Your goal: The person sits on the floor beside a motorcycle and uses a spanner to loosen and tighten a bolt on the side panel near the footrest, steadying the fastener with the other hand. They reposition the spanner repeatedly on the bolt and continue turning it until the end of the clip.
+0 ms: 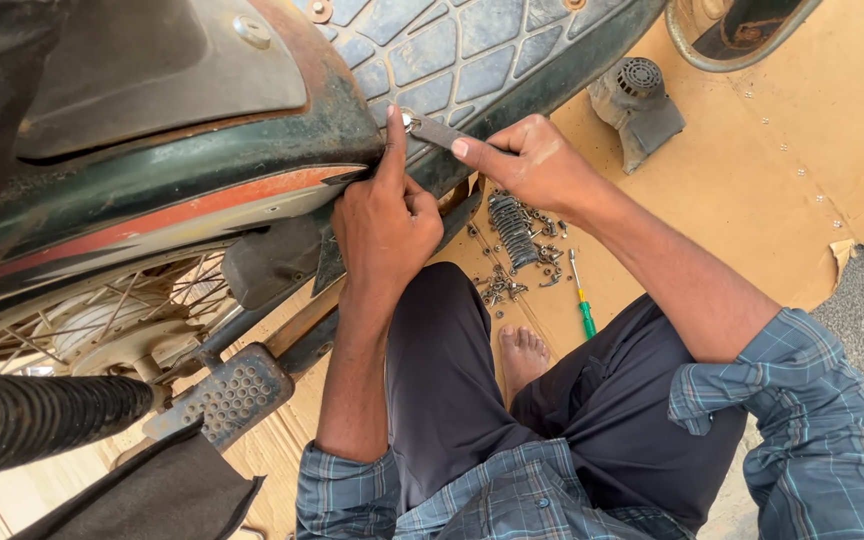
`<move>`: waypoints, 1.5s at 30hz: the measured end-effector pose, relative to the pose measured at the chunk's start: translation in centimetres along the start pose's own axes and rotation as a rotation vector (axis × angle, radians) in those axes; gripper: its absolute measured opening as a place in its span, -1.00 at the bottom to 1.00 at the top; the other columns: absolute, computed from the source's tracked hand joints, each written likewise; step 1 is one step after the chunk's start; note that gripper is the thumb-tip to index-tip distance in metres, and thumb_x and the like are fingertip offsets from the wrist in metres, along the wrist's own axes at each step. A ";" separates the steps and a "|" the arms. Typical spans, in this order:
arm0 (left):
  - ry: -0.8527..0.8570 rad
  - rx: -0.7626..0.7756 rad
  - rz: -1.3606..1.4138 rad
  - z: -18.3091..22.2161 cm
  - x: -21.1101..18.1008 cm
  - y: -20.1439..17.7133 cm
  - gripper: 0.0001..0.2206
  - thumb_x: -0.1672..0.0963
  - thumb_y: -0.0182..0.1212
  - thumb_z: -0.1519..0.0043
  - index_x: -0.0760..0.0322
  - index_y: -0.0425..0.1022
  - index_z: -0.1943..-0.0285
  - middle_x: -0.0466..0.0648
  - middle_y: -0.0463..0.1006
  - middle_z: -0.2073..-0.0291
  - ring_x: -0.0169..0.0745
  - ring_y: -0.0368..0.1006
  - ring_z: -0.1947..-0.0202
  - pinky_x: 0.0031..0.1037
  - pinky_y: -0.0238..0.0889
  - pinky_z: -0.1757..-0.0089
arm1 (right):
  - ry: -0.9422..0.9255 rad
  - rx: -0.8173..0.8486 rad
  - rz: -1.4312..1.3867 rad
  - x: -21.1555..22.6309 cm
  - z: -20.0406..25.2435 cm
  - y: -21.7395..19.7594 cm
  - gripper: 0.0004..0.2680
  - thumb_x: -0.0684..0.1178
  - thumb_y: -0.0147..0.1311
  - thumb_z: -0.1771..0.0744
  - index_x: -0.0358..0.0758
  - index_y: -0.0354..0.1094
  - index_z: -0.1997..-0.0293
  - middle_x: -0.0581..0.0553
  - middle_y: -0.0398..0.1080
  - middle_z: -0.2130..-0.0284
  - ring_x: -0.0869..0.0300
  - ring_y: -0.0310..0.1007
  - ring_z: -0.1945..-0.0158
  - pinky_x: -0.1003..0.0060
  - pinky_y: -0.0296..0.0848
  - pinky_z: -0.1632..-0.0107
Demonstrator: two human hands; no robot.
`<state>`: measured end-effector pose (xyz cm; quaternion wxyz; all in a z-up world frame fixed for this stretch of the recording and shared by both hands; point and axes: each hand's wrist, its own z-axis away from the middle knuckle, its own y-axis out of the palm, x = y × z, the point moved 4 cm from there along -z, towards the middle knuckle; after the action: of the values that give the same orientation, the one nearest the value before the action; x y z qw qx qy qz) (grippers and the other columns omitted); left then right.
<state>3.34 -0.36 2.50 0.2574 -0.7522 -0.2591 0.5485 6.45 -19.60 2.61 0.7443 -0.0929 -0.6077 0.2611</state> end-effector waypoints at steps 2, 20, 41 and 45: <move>-0.004 -0.002 -0.025 -0.1 0.0 0.1 -0.28 0.23 0.12 -0.09 0.26 0.16 -0.56 0.02 0.53 0.62 0.10 0.49 0.60 -0.06 0.34 0.39 | -0.003 0.010 0.001 -0.3 -0.3 0.0 -0.53 0.23 0.15 -0.37 -0.32 0.26 0.70 0.10 0.06 0.77 0.41 -0.05 0.63 0.30 -0.05 0.59; -0.046 0.010 -0.029 -0.2 -0.3 0.2 -0.30 0.22 0.12 -0.04 0.28 0.23 -0.51 -0.04 0.57 0.59 0.06 0.52 0.58 -0.06 0.37 0.36 | 0.046 -0.075 0.070 1.2 0.7 -0.2 -0.54 0.25 0.15 -0.36 -0.32 0.31 0.69 0.08 0.08 0.79 0.40 -0.03 0.64 0.27 0.00 0.60; -0.080 0.018 -0.087 -0.3 -0.2 0.4 -0.26 0.20 0.15 -0.03 0.18 0.20 -0.54 -0.07 0.62 0.56 0.09 0.55 0.54 0.00 0.41 0.29 | 0.154 0.201 0.119 2.7 -3.0 -3.0 -0.54 0.28 0.24 -0.31 -0.28 0.31 0.74 0.05 0.08 0.87 0.37 -0.04 0.78 0.37 -0.11 0.68; -0.092 0.049 -0.055 -0.3 0.0 0.6 -0.26 0.21 0.12 -0.03 0.22 0.18 -0.54 -0.06 0.59 0.59 0.00 0.57 0.57 -0.08 0.44 0.29 | 0.168 0.176 0.185 3.2 -2.9 -3.1 -0.54 0.28 0.25 -0.29 -0.28 0.32 0.76 0.03 0.07 0.89 0.36 -0.03 0.79 0.37 -0.10 0.68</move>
<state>3.68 -0.84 2.16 0.2783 -0.7124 -0.2777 0.5814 10.43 -20.13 6.06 0.7705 -0.1043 -0.5069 0.3723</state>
